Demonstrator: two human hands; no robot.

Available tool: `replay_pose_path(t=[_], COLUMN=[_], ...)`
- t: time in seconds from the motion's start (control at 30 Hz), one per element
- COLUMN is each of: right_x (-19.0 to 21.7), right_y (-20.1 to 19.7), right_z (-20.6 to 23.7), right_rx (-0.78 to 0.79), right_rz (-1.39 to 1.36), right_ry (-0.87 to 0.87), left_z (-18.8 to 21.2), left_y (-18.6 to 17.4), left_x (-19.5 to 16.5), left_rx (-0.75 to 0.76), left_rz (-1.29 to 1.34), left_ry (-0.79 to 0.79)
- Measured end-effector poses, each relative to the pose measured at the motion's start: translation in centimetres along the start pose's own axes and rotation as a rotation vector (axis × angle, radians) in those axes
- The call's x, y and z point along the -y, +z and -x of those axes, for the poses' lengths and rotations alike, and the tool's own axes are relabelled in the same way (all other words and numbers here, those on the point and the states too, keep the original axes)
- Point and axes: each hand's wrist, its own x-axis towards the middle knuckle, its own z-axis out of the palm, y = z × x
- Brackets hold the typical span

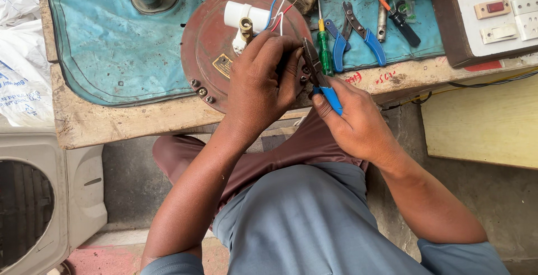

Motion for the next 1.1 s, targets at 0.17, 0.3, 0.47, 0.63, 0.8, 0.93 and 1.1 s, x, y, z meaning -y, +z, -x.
replay_pose_path(t=[0.17,0.3,0.47,0.63,0.8,0.93,1.1], right_x=[-0.1,-0.2,-0.8,-1.8,-2.4,-2.6,-3.3], right_y=[0.3,0.3,0.7,1.5,1.8,1.7,0.8], right_z=[0.1,-0.1,-0.4,-0.8,-0.8,-0.6,-0.3], right_rx=[-0.033,0.005,0.025,0.018,0.03,0.065,0.101], right_rz=[0.01,-0.064,-0.16,-0.194,-0.193,-0.272,-0.631], right_ry=[-0.031,0.072,0.111,0.094,0.081,0.086,0.329], left_z=[0.1,0.1,-0.1,-0.2,-0.1,-0.2,-0.3], left_y=[0.1,0.2,0.2,0.1,-0.1,-0.4,-0.5], left_x=[0.2,0.3,0.2,0.5,0.8,0.9,0.7], left_rx=[0.015,0.008,0.017,0.031,0.05,0.07,0.107], left_rz=[-0.008,-0.04,-0.034,-0.038,-0.041,0.003,-0.004], left_ry=[-0.031,-0.009,-0.02,-0.005,0.008,0.023,-0.066])
